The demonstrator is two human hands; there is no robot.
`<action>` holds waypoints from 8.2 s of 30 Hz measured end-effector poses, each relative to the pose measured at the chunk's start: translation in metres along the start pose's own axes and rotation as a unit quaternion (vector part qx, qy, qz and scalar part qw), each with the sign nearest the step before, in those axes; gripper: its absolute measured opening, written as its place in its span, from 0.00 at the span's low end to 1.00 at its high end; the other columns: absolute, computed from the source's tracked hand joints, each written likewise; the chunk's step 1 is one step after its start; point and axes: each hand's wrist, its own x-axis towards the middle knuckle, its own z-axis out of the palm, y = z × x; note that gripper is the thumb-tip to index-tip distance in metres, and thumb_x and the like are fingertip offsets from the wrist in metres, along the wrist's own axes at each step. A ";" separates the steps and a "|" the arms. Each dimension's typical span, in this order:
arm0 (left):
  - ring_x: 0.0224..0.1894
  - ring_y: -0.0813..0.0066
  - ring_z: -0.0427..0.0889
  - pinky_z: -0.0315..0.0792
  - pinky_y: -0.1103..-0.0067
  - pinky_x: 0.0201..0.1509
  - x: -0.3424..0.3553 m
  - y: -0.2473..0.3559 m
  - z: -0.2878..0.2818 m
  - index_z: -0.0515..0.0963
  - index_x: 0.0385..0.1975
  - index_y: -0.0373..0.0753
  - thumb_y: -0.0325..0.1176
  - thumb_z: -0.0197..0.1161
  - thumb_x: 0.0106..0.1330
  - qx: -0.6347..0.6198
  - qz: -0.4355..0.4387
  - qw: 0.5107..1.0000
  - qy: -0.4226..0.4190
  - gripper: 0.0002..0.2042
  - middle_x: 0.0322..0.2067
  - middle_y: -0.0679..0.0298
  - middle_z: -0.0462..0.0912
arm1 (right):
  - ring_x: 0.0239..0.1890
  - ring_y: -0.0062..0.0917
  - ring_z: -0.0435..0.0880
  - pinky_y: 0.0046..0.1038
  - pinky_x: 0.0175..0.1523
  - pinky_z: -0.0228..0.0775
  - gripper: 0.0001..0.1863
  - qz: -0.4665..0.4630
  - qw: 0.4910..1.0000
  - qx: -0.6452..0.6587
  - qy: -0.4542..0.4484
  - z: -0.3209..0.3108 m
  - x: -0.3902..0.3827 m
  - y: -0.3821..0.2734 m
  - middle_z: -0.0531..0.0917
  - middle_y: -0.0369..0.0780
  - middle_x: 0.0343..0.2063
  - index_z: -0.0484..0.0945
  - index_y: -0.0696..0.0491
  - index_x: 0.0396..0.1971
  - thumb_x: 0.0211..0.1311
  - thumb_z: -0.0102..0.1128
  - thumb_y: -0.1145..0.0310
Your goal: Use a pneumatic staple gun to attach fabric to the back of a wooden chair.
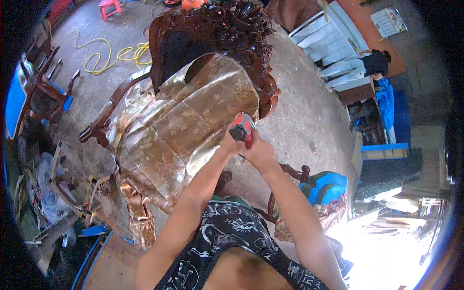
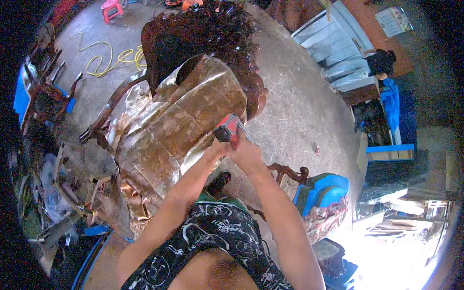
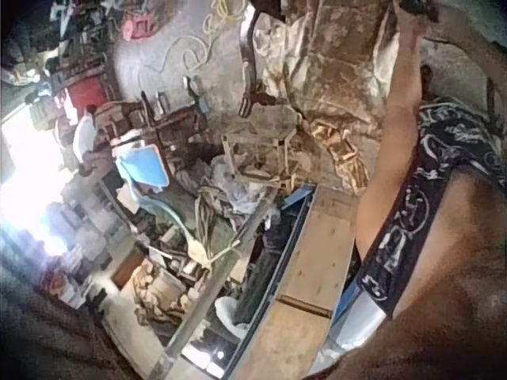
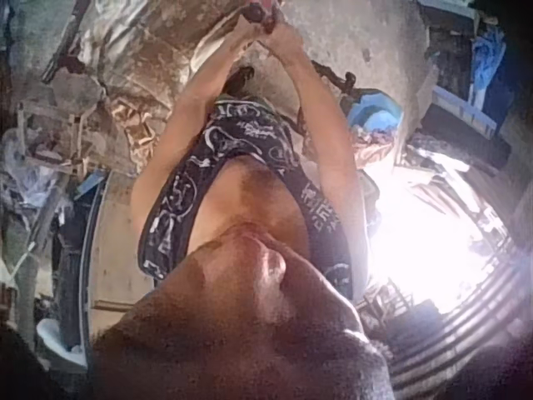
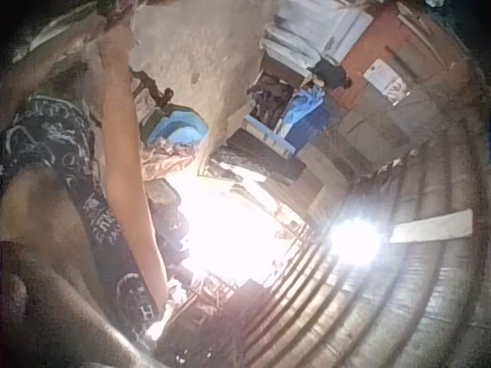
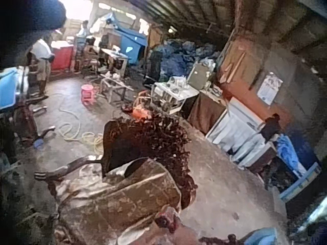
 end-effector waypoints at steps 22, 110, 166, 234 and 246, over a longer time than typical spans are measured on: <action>0.51 0.55 0.75 0.68 0.66 0.59 -0.021 -0.034 -0.022 0.73 0.51 0.37 0.34 0.64 0.57 0.198 0.099 0.975 -0.030 0.21 0.47 0.55 0.77 | 0.40 0.55 0.82 0.49 0.47 0.72 0.34 0.082 0.996 -0.033 -0.007 0.030 0.017 -0.018 0.82 0.57 0.35 0.56 0.58 0.60 0.56 0.58 0.63; 0.54 0.63 0.74 0.67 0.68 0.59 0.153 0.017 -0.009 0.71 0.58 0.35 0.44 0.49 0.69 -0.017 -0.590 0.672 0.447 0.23 0.53 0.51 0.74 | 0.16 0.15 0.70 0.18 0.16 0.62 0.11 -0.295 0.900 0.209 -0.245 -0.243 0.895 -0.073 0.79 0.33 0.25 0.75 0.53 0.39 0.56 0.59 0.81; 0.38 0.52 0.81 0.74 0.59 0.39 0.399 0.173 -0.267 0.83 0.31 0.44 0.32 0.62 0.49 -0.086 -0.416 0.065 0.903 0.09 0.34 0.54 0.82 | 0.15 0.15 0.67 0.21 0.17 0.63 0.10 -0.573 0.448 -0.185 -0.661 0.142 0.371 -0.768 0.69 0.31 0.17 0.73 0.54 0.40 0.61 0.63 0.71; 0.40 0.43 0.76 0.72 0.58 0.44 0.325 0.135 -0.356 0.68 0.58 0.36 0.20 0.51 0.56 -0.363 -0.210 -0.560 0.715 0.25 0.38 0.46 0.74 | 0.33 0.41 0.85 0.33 0.38 0.74 0.22 -0.587 -0.588 -0.347 -0.436 0.191 0.057 -0.469 0.83 0.48 0.29 0.79 0.51 0.46 0.47 0.69 0.69; 0.53 0.56 0.77 0.68 0.69 0.61 0.315 0.152 -0.387 0.74 0.49 0.36 0.17 0.47 0.52 -0.201 -0.016 -0.636 0.745 0.22 0.49 0.50 0.77 | 0.28 0.44 0.82 0.37 0.37 0.72 0.18 -0.743 -0.421 -0.336 -0.397 0.255 0.031 -0.576 0.83 0.48 0.26 0.80 0.55 0.41 0.48 0.69 0.65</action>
